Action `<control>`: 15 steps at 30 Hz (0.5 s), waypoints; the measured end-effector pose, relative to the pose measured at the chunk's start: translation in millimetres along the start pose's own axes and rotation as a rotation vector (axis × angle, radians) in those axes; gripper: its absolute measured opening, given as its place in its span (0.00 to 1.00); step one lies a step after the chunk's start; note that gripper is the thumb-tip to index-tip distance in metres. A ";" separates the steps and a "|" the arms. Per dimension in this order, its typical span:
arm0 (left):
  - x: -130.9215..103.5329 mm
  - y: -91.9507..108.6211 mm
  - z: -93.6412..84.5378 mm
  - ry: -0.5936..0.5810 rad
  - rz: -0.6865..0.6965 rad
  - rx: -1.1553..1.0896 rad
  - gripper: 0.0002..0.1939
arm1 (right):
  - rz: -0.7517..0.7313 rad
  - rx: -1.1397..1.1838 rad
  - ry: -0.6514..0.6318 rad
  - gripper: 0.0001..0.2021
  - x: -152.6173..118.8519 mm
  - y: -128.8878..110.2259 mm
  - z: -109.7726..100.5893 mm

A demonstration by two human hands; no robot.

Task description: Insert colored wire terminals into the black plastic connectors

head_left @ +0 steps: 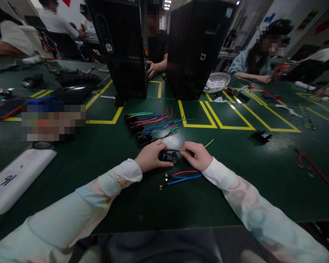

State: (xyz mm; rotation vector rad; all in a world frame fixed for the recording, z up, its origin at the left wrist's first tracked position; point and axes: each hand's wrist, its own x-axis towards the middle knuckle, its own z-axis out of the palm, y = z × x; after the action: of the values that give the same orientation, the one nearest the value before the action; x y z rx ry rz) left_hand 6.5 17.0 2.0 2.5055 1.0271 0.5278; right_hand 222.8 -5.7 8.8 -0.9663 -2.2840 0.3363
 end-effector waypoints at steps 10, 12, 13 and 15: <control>-0.1 -0.3 -0.2 0.000 -0.006 -0.004 0.25 | -0.006 -0.010 0.001 0.05 1.1 2.7 -0.4; -0.1 -0.4 0.0 -0.002 -0.009 0.009 0.25 | 0.020 -0.052 0.037 0.06 0.8 4.5 1.0; 0.0 -0.5 0.2 -0.002 -0.010 0.017 0.25 | 0.035 -0.074 0.057 0.06 0.7 5.4 1.7; 0.3 -0.5 0.4 -0.001 -0.011 0.027 0.25 | 0.046 -0.092 0.056 0.06 0.4 6.8 2.2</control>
State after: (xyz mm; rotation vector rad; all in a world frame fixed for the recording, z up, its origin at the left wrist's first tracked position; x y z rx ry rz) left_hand 6.5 17.5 1.6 2.5223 1.0536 0.5126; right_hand 224.9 -0.7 4.2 -1.0621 -2.2461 0.2228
